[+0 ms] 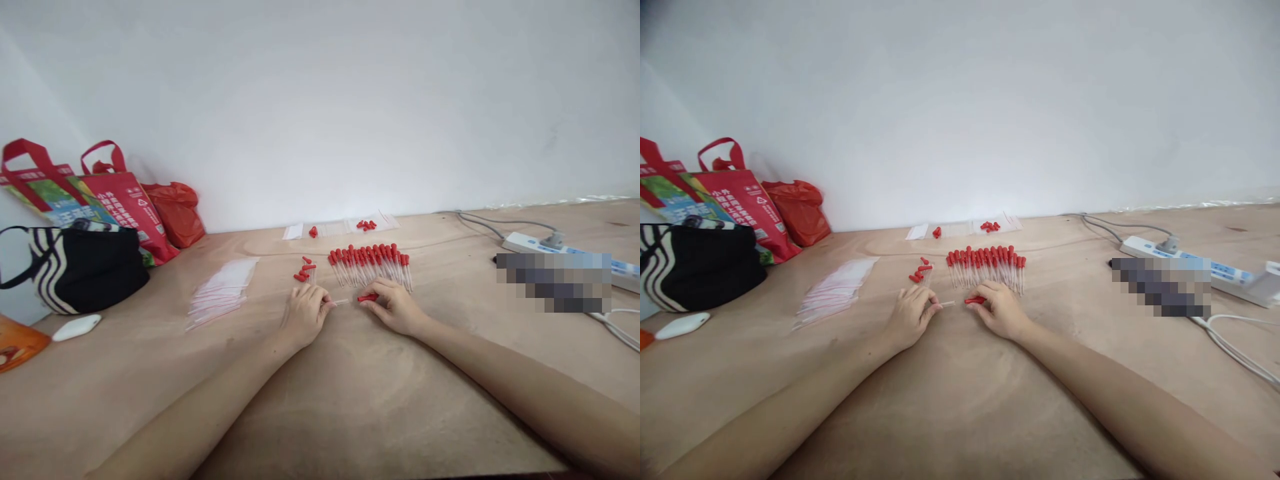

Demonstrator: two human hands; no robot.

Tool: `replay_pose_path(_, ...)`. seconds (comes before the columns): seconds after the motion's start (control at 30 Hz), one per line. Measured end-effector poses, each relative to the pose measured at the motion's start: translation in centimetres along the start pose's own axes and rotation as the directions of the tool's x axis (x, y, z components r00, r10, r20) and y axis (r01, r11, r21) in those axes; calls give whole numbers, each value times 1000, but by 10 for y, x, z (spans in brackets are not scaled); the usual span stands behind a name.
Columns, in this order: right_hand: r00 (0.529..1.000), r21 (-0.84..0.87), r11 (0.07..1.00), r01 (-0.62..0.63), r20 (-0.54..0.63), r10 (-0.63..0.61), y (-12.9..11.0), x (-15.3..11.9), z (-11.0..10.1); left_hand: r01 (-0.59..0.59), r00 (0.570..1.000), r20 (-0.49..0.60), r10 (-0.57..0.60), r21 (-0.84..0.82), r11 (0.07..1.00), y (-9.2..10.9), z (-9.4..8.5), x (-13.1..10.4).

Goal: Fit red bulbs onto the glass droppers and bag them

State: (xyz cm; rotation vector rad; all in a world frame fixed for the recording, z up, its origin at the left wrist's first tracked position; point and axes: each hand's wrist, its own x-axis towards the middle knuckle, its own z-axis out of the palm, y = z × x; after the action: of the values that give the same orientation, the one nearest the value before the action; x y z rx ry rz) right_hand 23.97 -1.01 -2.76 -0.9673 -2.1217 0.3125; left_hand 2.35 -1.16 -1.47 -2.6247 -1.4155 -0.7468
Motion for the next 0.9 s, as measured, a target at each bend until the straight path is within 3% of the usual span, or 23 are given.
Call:
replay_pose_path(0.13,1000,36,999,9,21,-9,-6,2,3,-85,996,-3,85,-15,996,3,-1,-1)
replay_pose_path(0.53,1000,161,987,7,20,-11,-12,2,5,-202,978,-61,198,-77,976,2,2,-2)
replay_pose_path(0.9,990,225,965,132,22,-141,-9,4,7,-258,966,-59,252,-136,956,-1,3,-1)
